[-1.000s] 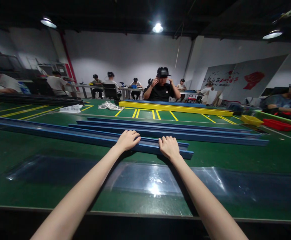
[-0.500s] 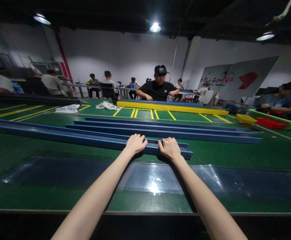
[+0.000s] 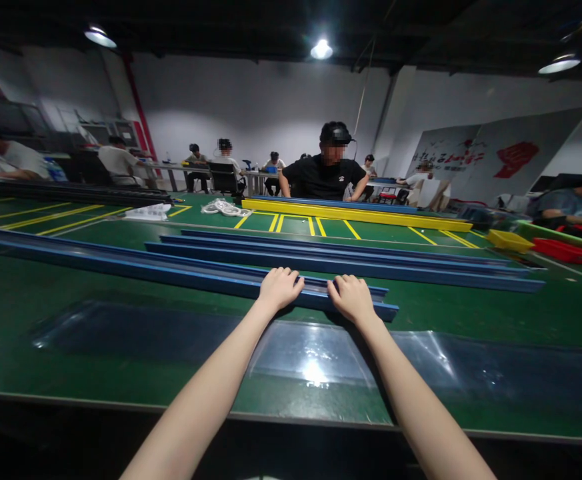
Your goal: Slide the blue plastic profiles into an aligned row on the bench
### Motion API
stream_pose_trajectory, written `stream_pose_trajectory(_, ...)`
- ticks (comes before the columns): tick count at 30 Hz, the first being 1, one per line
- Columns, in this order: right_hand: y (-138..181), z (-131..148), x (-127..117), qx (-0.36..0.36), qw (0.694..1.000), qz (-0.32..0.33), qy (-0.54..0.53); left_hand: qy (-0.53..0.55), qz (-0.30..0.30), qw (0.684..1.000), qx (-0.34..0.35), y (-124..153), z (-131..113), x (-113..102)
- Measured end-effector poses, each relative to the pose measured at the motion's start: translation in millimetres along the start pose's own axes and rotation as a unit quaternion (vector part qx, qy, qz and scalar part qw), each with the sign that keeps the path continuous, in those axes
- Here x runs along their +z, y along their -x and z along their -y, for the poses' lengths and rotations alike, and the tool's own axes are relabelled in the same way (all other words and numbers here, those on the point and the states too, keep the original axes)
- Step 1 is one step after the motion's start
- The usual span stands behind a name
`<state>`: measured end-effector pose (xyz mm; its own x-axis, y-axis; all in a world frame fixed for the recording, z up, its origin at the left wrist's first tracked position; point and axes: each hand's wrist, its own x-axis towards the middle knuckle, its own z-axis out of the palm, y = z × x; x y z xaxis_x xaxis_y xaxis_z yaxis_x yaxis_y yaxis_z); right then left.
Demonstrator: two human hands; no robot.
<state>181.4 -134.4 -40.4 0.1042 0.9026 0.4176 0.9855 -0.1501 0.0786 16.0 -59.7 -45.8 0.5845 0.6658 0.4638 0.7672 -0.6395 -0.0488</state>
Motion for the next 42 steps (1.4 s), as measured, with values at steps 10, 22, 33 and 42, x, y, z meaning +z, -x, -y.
stream_pose_trajectory(10,11.2,3.3,-34.0,-0.117,0.948,0.061,-0.288,0.027,-0.015,0.999,0.021,5.9,-0.5,-4.9)
stream_pose_trajectory(22,19.0,-3.9,-24.9,-0.178,0.894,0.280,-0.299,0.003,0.007,1.000,0.029,6.5,-0.5,-4.2)
stream_pose_trajectory(33,18.8,4.3,-24.9,-0.162,0.905,0.287,-0.268,0.026,0.009,0.999,0.020,6.5,-1.5,-5.1)
stream_pose_trajectory(42,16.8,4.8,-18.4,-0.173,0.912,0.258,-0.266,0.022,0.003,1.000,0.019,7.0,-1.5,-5.1)
